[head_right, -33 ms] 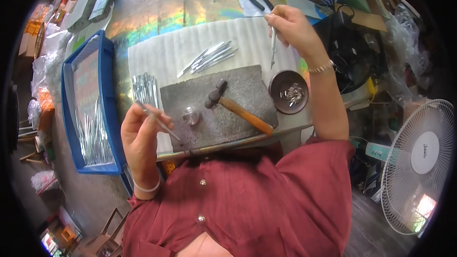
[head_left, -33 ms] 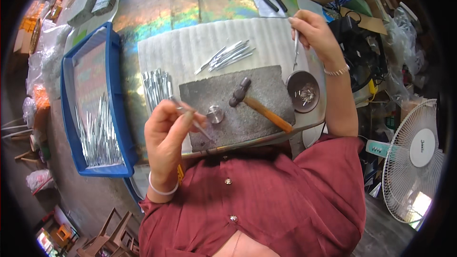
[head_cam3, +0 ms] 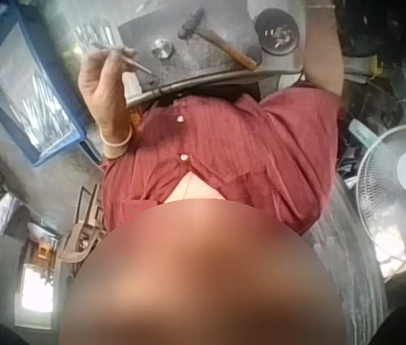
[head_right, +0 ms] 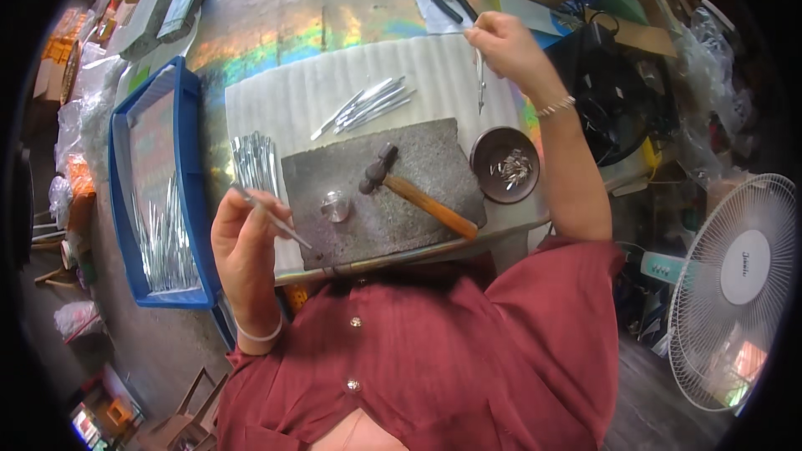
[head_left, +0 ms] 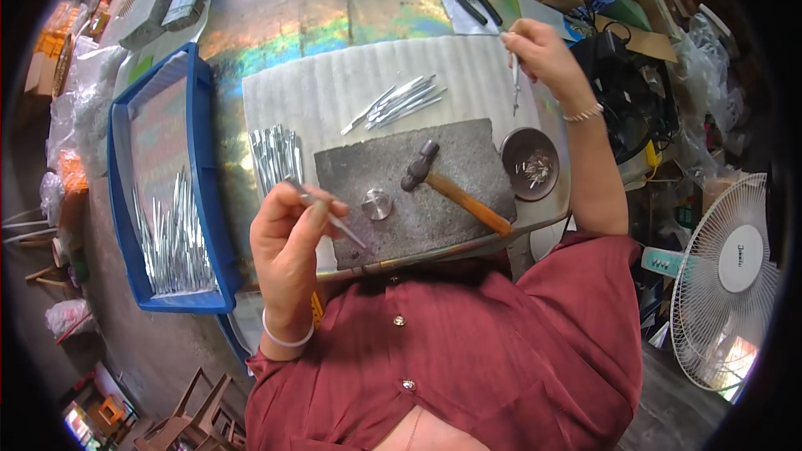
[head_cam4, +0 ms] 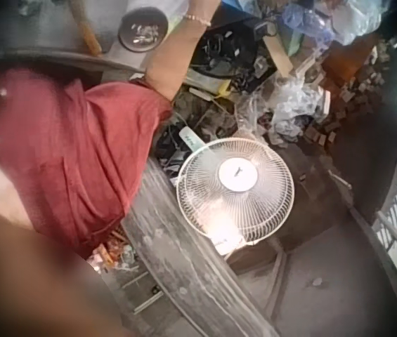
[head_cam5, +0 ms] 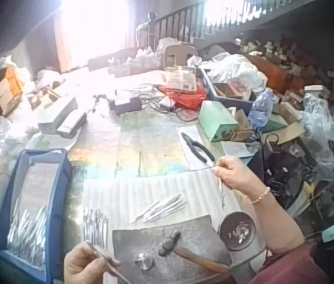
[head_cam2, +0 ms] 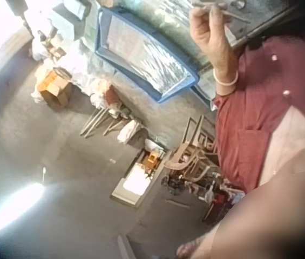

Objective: Manually shaping and marking small metal strips using a hammer and a punch tool on an anvil block.

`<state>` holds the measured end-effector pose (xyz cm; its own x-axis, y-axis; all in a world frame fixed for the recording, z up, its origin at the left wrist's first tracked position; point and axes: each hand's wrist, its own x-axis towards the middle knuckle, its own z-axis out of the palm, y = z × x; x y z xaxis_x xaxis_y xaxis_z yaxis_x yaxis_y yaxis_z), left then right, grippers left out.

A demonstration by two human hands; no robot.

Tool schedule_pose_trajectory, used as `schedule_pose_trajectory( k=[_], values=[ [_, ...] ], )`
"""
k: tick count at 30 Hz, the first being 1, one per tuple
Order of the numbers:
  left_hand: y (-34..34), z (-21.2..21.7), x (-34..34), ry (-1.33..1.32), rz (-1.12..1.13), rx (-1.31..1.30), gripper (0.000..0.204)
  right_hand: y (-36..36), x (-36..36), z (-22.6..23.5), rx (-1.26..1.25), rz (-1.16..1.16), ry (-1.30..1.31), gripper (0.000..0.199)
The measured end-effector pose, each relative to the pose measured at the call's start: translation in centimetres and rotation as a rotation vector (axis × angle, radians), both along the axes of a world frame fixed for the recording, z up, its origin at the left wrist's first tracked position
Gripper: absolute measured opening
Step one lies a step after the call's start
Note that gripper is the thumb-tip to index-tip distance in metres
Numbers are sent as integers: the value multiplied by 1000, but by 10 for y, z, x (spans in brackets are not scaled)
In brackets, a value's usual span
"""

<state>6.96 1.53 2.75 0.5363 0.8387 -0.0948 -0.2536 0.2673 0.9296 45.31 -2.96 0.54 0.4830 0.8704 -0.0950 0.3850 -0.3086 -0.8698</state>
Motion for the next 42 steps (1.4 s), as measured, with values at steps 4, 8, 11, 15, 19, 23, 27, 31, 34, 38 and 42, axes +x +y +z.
schedule_pose_trajectory(
  k=[4, 8, 11, 15, 19, 23, 27, 31, 34, 38, 42],
  values=[
    [-2, -5, -12, -186, 12, -137, 11, 13, 34, -64, -190, -9, -519, 18],
    [-6, -12, -9, -267, 102, -286, 19, 3, -41, -19, 15, 81, -664, 26],
    [-11, -12, 1, -402, 65, -437, 14, -31, -122, 31, 24, 353, 75, 38],
    [-22, -21, 14, -422, -36, -555, 12, -61, -180, 23, 255, 485, 528, 31],
    [-30, -27, 9, -391, -192, -575, 10, -67, -191, 21, 352, 451, 723, 16],
    [-35, -23, -5, -51, -366, -340, 15, -67, -205, 16, 193, 291, 913, 11],
    [-40, -25, -15, 145, -408, -56, 18, -63, -215, 11, 83, 277, 906, 10],
    [-38, -19, -16, 294, -385, 165, 20, -59, -223, 12, 9, 214, 996, 10],
    [-37, -21, -18, 300, -388, 244, 19, -58, -224, 9, 1, 232, 989, 10],
    [-36, -27, -23, 259, -468, 170, 16, -56, -227, 10, -9, 253, 889, 9],
    [-38, -30, -25, 135, -509, -136, 12, -53, -226, 8, -44, 257, 979, 11]
  ],
)
